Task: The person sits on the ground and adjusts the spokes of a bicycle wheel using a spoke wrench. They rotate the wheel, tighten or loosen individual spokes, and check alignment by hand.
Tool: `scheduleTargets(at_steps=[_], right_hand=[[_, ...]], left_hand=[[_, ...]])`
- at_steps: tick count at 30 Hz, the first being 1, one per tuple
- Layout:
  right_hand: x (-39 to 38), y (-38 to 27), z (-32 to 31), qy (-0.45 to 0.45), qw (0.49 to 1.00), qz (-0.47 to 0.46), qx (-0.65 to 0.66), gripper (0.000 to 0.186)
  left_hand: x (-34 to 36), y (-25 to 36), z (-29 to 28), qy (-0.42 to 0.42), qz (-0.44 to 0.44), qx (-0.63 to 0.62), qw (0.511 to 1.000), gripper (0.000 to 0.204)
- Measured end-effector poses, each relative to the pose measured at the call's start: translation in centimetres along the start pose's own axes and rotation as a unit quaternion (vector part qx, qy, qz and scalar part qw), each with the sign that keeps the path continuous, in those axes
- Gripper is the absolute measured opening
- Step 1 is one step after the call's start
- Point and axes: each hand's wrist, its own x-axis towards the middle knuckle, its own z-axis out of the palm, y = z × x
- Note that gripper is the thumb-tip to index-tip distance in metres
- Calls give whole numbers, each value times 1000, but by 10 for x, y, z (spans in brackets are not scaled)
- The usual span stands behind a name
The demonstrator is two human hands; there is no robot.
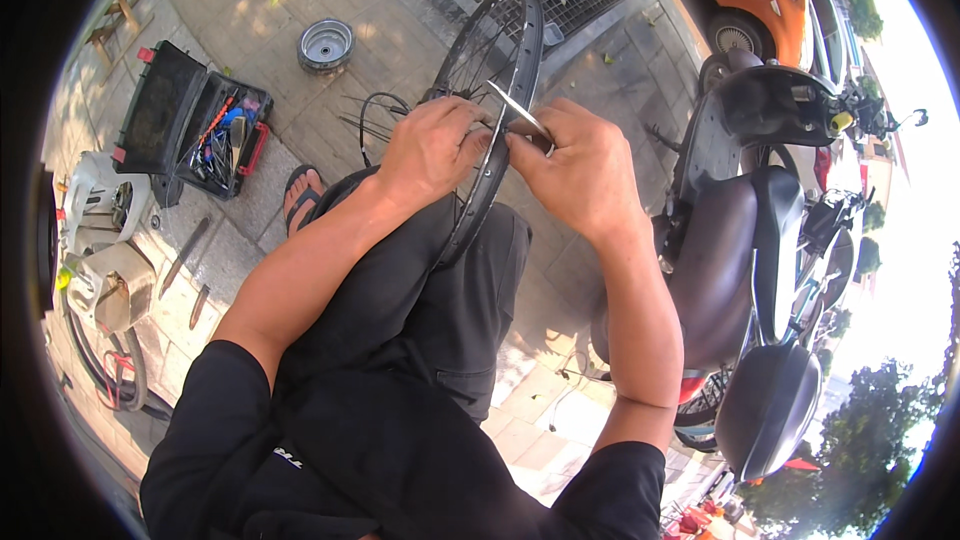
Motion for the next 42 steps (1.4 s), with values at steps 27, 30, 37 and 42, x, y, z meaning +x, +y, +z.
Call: scheduleTargets(at_steps=[27, 30, 37, 42], right_hand=[[7, -23, 2, -33, 992, 120, -5, 24], [8, -16, 3, -22, 990, 126, 54, 25], [11, -23, -2, -46, 990, 6, -135, 16], [0, -21, 8, -15, 961, -124, -248, 12]], left_hand=[[-1, -5, -1, 4, 13, -8, 1000, 20], [0, -3, 1, 3, 8, -13, 1000, 21], [-1, -3, 1, -8, 13, 9, 1000, 19], [-1, -8, 6, -4, 37, -7, 999, 16]])
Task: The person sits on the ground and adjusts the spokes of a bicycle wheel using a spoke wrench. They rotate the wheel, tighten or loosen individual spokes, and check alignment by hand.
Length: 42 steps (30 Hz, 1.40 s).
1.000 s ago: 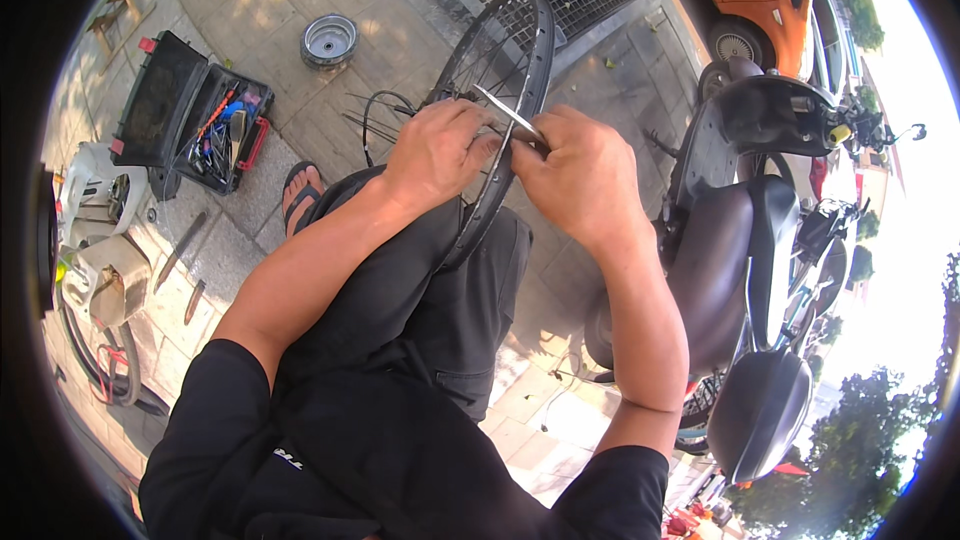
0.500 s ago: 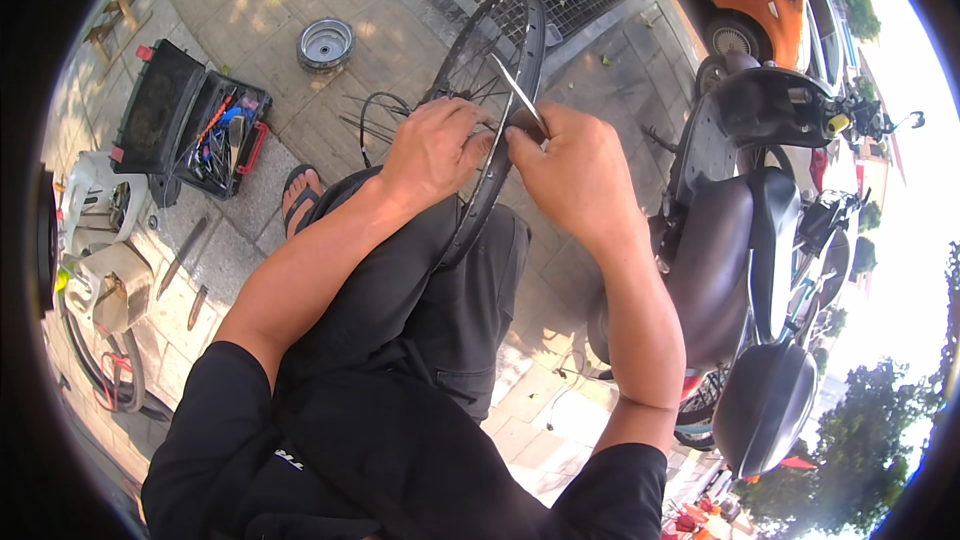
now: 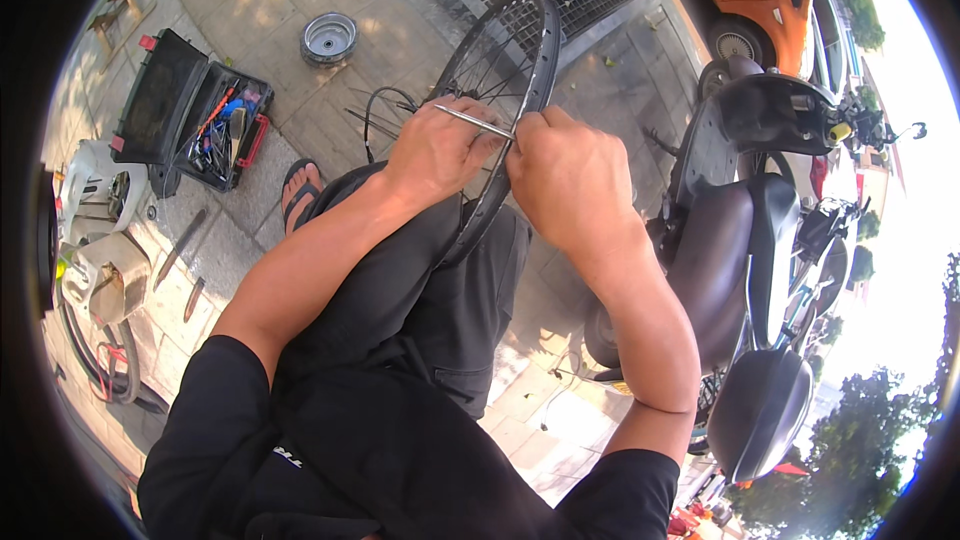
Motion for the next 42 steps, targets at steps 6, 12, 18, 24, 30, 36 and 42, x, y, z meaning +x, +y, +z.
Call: scheduleTargets(at_steps=[6, 12, 18, 24, 30, 36, 42], right_hand=[[-6, -2, 11, 36, 999, 23, 8, 13], [-9, 7, -28, -6, 947, 238, 214, 31], [-52, 33, -51, -80, 850, 245, 460, 35], [-72, 24, -70, -124, 915, 246, 296, 49], [-83, 21, -98, -47, 919, 235, 312, 39], [-80, 15, -88, 172, 908, 226, 309, 37], [-63, 18, -85, 184, 910, 235, 287, 39]], left_hand=[[-2, 2, 0, -5, -9, 17, 1000, 17], [-2, -4, -2, 1, -29, -21, 999, 13], [3, -12, -4, -35, -5, -144, 989, 15], [1, -17, 2, -72, -44, -302, 949, 16], [2, -8, -9, -46, -52, -234, 970, 14], [3, -9, -11, -49, -64, -192, 978, 11], [0, -5, -14, -52, -83, -155, 983, 11]])
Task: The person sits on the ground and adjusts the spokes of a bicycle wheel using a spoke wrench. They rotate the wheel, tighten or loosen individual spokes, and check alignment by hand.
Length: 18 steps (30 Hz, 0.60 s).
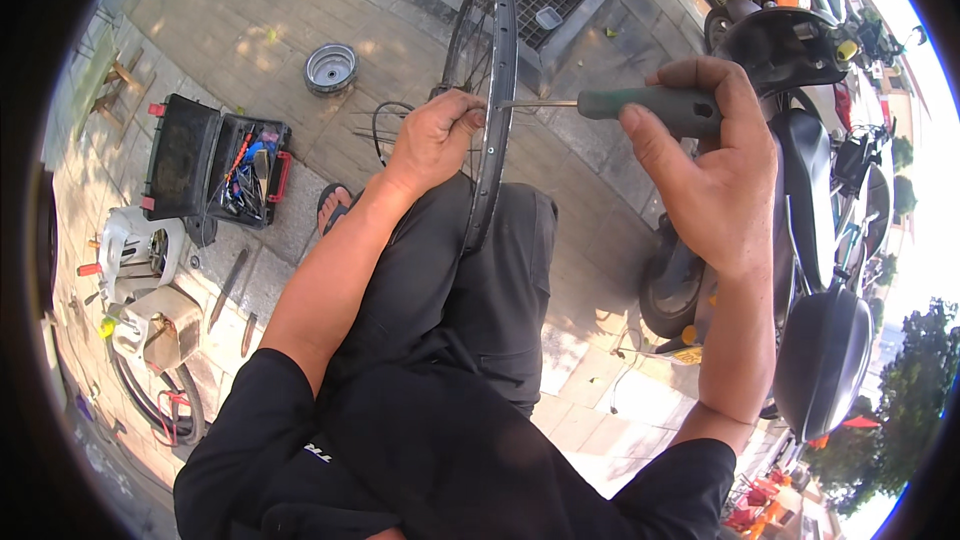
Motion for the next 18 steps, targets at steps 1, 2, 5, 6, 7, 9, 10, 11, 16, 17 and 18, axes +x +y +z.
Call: scheduleTargets(at_steps=[1, 2, 5, 6, 7, 9, 10, 11, 16, 17, 18], right_hand=[[2, 0, 1, -9, 1000, 0, -6, 38], [3, -1, 2, -18, 1000, 1, -12, 38], [6, -5, 5, -26, 999, -11, -31, 36], [7, -6, 5, -25, 999, -17, -38, 35], [8, -6, 6, -27, 999, -19, -39, 35], [10, -6, 6, -32, 998, -22, -41, 34], [11, -5, 6, -37, 998, -28, -43, 34], [13, -5, 6, -42, 998, -33, -46, 34], [18, -20, 7, -72, 993, -66, -72, 32], [20, -30, 6, -95, 991, -55, -82, 31], [21, -37, 5, -119, 987, -45, -93, 30]], left_hand=[[0, 1, 0, 0, 1, 5, 1000, 12], [0, 2, -1, 0, 2, 10, 1000, 12], [0, 1, -1, 8, 11, 12, 1000, 12], [0, 0, -1, 12, 15, 10, 1000, 13], [0, -1, -1, 12, 17, 10, 1000, 13], [0, -3, 0, 10, 23, 10, 1000, 16], [0, -2, 0, 11, 22, 10, 1000, 14], [0, -1, 0, 12, 22, 9, 1000, 13], [2, -2, 5, 13, 32, 8, 999, 10], [2, -2, 5, 17, 32, 11, 999, 9], [3, -3, 4, 22, 33, 15, 999, 8]])
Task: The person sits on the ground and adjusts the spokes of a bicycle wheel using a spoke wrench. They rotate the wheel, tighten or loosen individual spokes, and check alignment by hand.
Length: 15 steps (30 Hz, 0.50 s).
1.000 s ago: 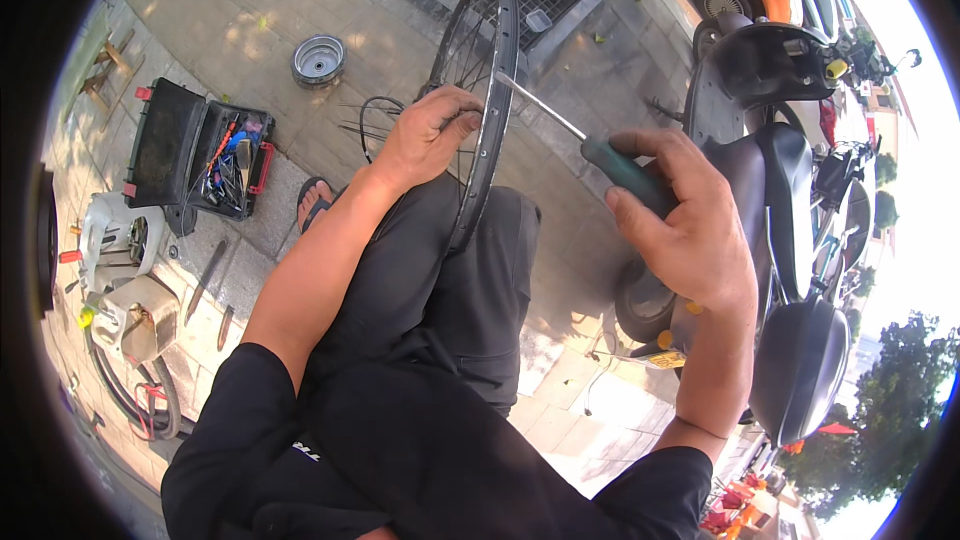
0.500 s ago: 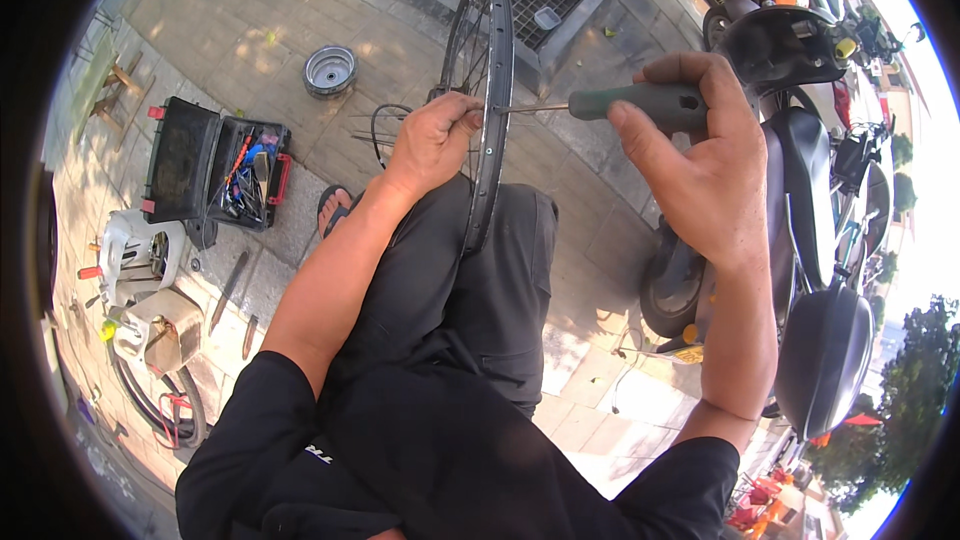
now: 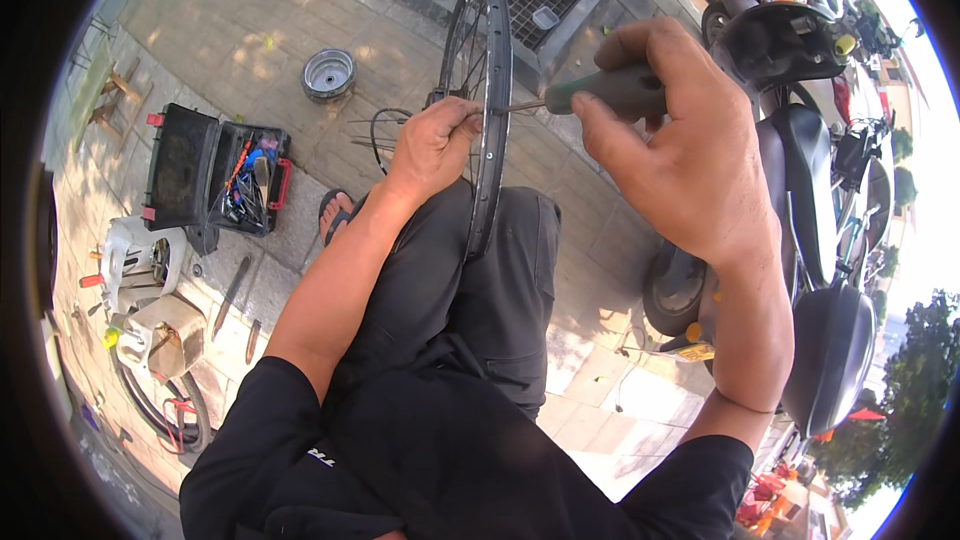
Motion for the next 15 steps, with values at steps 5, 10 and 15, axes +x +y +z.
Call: scheduleTargets(at_steps=[5, 10, 15], right_hand=[[5, -14, 12, 25, 997, -65, -38, 28], [2, -7, 0, -15, 995, -49, -83, 30], [12, 2, 4, -22, 994, -84, -69, 30]], left_hand=[[-7, 2, -3, 20, -20, -9, 1000, 12], [-11, 4, 8, 32, -21, -21, 999, 17], [-16, 3, 3, 56, -28, -6, 998, 23]])
